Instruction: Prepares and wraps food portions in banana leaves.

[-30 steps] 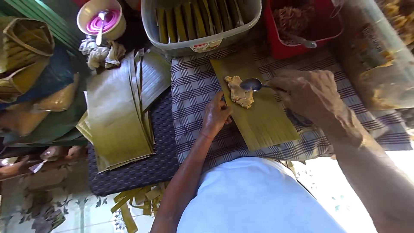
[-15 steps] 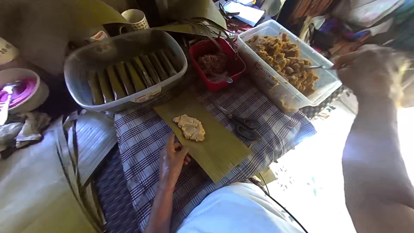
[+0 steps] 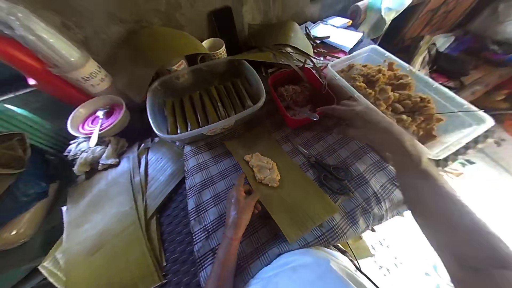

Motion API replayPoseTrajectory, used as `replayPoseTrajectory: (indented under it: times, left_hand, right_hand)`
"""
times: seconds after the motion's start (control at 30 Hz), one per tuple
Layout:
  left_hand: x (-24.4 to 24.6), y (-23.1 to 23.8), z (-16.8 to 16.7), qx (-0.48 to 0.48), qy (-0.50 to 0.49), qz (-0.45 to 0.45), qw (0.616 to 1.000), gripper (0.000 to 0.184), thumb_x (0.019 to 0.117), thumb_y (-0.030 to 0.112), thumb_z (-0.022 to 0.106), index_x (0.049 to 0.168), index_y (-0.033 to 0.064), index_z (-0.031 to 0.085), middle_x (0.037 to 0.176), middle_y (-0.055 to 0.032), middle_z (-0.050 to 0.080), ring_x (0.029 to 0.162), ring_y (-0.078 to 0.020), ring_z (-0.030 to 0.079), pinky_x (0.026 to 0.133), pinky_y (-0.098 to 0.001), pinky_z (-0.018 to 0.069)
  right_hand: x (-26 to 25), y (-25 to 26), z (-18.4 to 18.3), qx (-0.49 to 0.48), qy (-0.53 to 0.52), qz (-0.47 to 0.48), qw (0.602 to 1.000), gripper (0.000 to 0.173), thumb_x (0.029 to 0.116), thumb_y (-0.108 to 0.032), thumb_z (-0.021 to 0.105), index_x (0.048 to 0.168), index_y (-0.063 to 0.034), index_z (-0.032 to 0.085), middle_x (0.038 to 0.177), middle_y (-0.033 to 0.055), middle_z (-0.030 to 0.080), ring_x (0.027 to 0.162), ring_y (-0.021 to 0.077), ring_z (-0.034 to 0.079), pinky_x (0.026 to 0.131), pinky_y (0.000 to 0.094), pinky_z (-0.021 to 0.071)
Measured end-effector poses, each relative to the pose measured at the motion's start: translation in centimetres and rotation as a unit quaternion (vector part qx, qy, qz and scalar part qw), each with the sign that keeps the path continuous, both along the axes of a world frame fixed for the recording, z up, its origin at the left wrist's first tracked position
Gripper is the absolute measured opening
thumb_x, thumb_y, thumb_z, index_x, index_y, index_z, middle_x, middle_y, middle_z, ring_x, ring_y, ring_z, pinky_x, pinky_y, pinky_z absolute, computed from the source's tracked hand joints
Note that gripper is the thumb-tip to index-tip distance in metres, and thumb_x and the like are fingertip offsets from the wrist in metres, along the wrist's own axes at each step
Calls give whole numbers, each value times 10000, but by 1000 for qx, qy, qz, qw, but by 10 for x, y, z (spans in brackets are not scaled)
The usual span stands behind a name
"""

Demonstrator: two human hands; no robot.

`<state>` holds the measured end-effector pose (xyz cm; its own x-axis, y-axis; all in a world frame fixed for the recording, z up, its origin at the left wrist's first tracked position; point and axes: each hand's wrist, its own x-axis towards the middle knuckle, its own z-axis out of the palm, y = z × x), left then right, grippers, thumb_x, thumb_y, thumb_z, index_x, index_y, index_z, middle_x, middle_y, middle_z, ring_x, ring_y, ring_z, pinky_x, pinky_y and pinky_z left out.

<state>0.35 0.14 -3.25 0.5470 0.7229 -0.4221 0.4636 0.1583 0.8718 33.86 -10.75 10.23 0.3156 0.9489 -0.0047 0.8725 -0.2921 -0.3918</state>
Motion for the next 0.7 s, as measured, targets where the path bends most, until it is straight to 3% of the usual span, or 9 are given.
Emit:
replayPoseTrajectory:
  times: [0.07,0.13,0.23,0.33,0.47,0.57,0.7]
  left_hand:
    - [0,-1,1,-3,-4,-1,1000,665,948,61,663,1548,144,387,906,-98,727,633,-209,706,527,-346,602]
    - [0,0,3,-6,3,-2,1000,657,952,61,654,1547,139,386,896,-93,726,637,-209,706,538,-350,604]
    - [1,0,5,-3,15,1,1000,646,954,68,666,1536,140,398,894,-87,731,642,-209,712,539,-351,608]
    - [1,-1,4,-6,7,4,1000,659,951,76,675,1543,135,392,902,-100,733,643,-219,712,532,-355,606]
    - [0,-2,4,-5,1,8,1000,664,942,74,685,1540,145,403,892,-99,735,630,-215,708,524,-349,603]
    - [0,-2,5,-10,3,7,1000,662,946,70,678,1541,143,399,904,-94,739,630,-213,709,520,-351,601]
    - [-1,-3,4,-12,0,5,1000,675,942,70,680,1547,151,392,911,-90,744,633,-212,711,513,-349,599]
  right_hand:
    - [-10,22,-26,23,30,21,999,485,952,-16,687,1421,-122,619,1225,228,669,1062,421,668,930,618,521]
    - [-10,34,-48,124,37,36,991,318,971,-29,664,1287,-40,699,1129,219,709,993,387,699,914,558,548]
    - [-14,54,-41,212,87,4,973,200,981,-58,658,1151,-2,746,1055,182,715,914,275,709,851,439,586]
    - [-11,81,-31,235,155,-33,959,199,971,-92,685,1149,-25,741,1125,141,732,993,207,713,919,396,575]
    - [2,117,-46,242,251,-89,933,196,982,-160,683,1125,-27,706,929,91,710,721,136,670,702,348,588]
    - [13,120,-44,251,230,-131,931,260,1046,-193,579,1196,-3,676,997,134,707,840,186,682,823,411,569]
    - [29,88,-16,231,129,-96,960,271,1063,-228,541,1211,-46,677,970,105,704,756,151,666,742,380,573]
